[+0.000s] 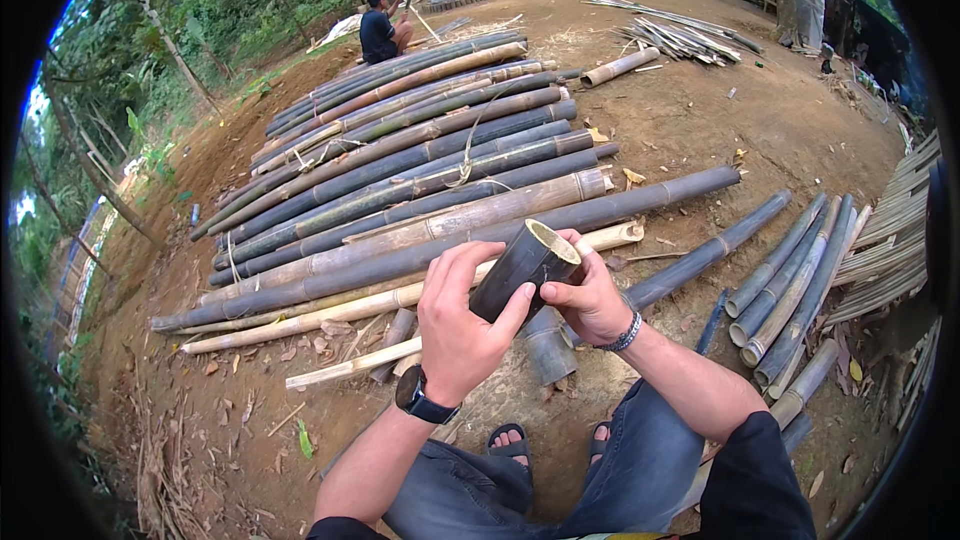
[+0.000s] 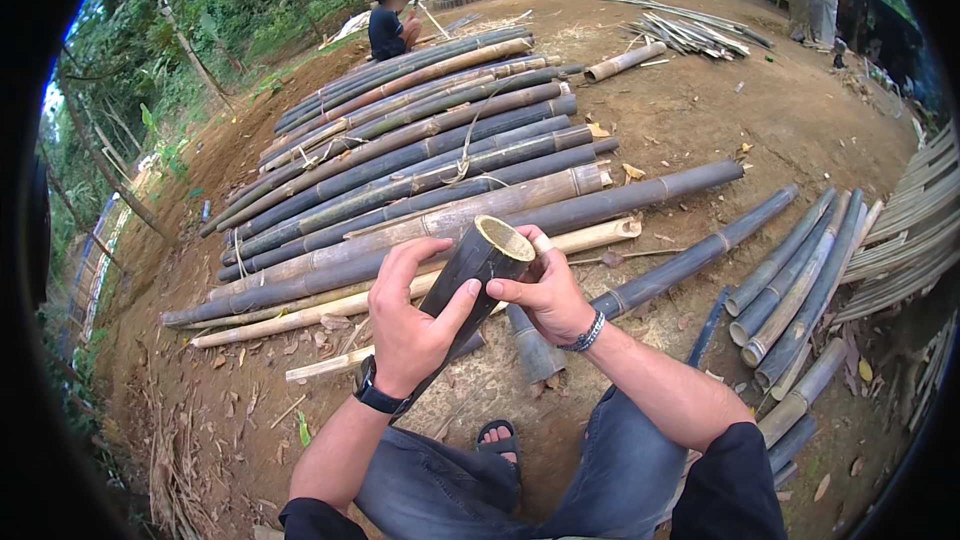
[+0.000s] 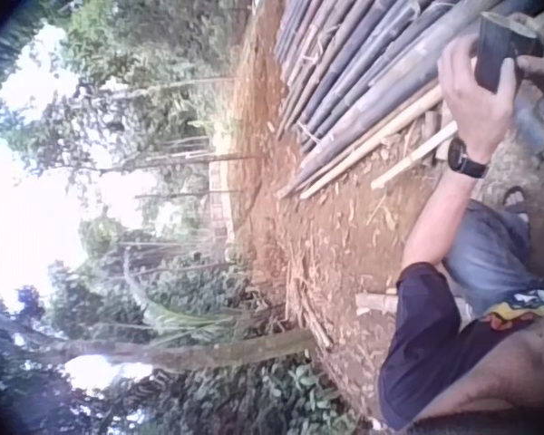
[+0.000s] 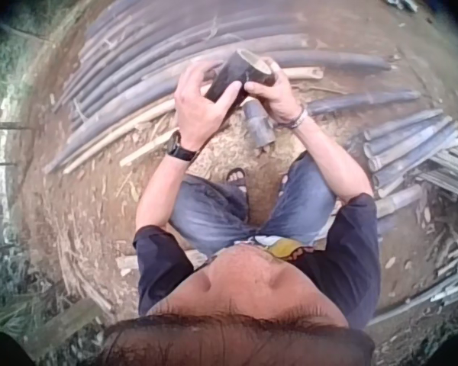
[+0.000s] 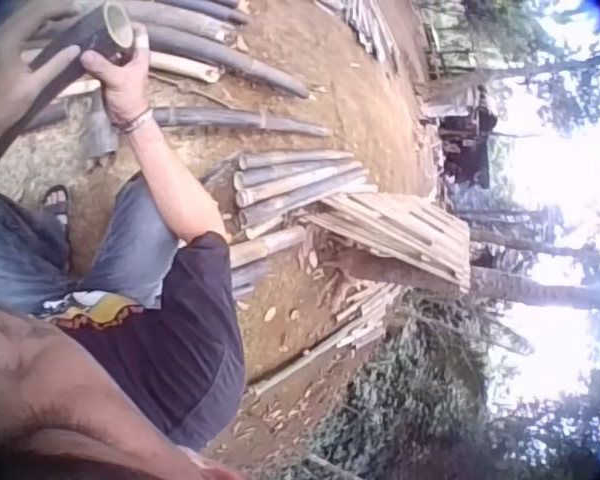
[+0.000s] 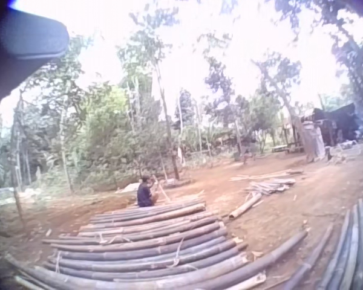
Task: The person saws a hole into a bamboo pole using a hand saw and fits a shorter bamboo piece into it.
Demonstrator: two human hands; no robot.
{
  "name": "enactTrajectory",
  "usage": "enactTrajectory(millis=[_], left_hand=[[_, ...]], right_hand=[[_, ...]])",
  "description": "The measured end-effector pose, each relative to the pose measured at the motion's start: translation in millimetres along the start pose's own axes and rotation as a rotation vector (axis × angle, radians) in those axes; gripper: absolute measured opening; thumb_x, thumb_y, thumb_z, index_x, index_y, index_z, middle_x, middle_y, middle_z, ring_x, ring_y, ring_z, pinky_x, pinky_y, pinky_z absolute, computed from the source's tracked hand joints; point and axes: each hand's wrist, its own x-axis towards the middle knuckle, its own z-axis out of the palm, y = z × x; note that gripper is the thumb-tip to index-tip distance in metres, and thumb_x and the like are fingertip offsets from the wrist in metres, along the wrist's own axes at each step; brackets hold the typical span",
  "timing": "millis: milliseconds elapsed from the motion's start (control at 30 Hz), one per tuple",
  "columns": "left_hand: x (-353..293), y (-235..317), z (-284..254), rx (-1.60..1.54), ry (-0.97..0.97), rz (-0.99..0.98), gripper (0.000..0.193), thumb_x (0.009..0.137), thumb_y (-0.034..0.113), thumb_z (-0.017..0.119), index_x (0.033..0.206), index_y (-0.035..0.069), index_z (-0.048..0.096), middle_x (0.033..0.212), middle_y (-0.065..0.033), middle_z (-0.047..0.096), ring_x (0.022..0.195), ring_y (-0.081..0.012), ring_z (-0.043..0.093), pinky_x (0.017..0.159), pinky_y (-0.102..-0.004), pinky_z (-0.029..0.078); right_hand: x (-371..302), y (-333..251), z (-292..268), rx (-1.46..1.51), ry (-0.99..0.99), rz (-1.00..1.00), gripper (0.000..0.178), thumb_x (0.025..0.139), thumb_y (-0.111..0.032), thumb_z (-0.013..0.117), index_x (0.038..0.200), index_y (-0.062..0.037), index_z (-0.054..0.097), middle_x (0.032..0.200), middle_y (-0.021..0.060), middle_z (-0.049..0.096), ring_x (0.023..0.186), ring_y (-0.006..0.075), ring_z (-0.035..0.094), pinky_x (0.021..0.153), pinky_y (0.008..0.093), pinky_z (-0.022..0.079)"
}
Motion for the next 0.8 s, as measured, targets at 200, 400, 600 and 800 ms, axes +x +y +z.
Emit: enactTrajectory(millis=[200, 400, 600, 800], left_hand=[[0.0, 0.0, 0.4, 0.061, 0.011, 0.067, 0.031, 0.074, 0.011, 0.081, 0.102, 0.003, 0.069, 0.105, -0.0135, 0.068, 0.100, -0.0307, 0.065, 0.087, -0.0390, 0.051], [-0.8, 0.8, 0.4, 0.037, 0.015, 0.092, 0.025, 0.074, 0.008, 0.080, 0.097, 0.003, 0.071, 0.102, -0.0126, 0.069, 0.097, -0.0297, 0.065, 0.086, -0.0379, 0.051], [-0.2, -0.9, 3.1, 0.012, 0.037, 0.047, 0.025, 0.075, 0.011, 0.079, 0.098, 0.004, 0.070, 0.102, -0.0116, 0.068, 0.097, -0.0305, 0.063, 0.085, -0.0398, 0.050], [1.3, -7.7, 2.0, -0.048, -0.010, -0.121, 0.041, 0.074, 0.018, 0.081, 0.110, 0.005, 0.066, 0.112, -0.0136, 0.065, 0.106, -0.0320, 0.061, 0.093, -0.0413, 0.047]], right_hand=[[-0.2, 1.0, 3.5, 0.013, 0.009, 0.004, 0.064, 0.078, 0.001, 0.083, 0.128, -0.0063, 0.043, 0.119, 0.0049, 0.060, 0.110, 0.0141, 0.062, 0.093, 0.0313, 0.054], [-0.8, 1.0, 1.9, 0.006, 0.001, -0.005, 0.064, 0.078, 0.000, 0.083, 0.128, -0.0063, 0.043, 0.119, 0.0050, 0.060, 0.110, 0.0141, 0.061, 0.093, 0.0311, 0.054], [-3.1, 0.5, 3.4, -0.013, 0.028, 0.003, 0.062, 0.080, 0.000, 0.082, 0.127, -0.0063, 0.043, 0.118, 0.0043, 0.060, 0.109, 0.0140, 0.062, 0.092, 0.0319, 0.054], [-5.9, -4.9, 9.3, 0.012, 0.031, 0.035, 0.055, 0.082, -0.006, 0.080, 0.125, -0.0085, 0.045, 0.115, 0.0029, 0.061, 0.105, 0.0121, 0.062, 0.089, 0.0305, 0.054]])
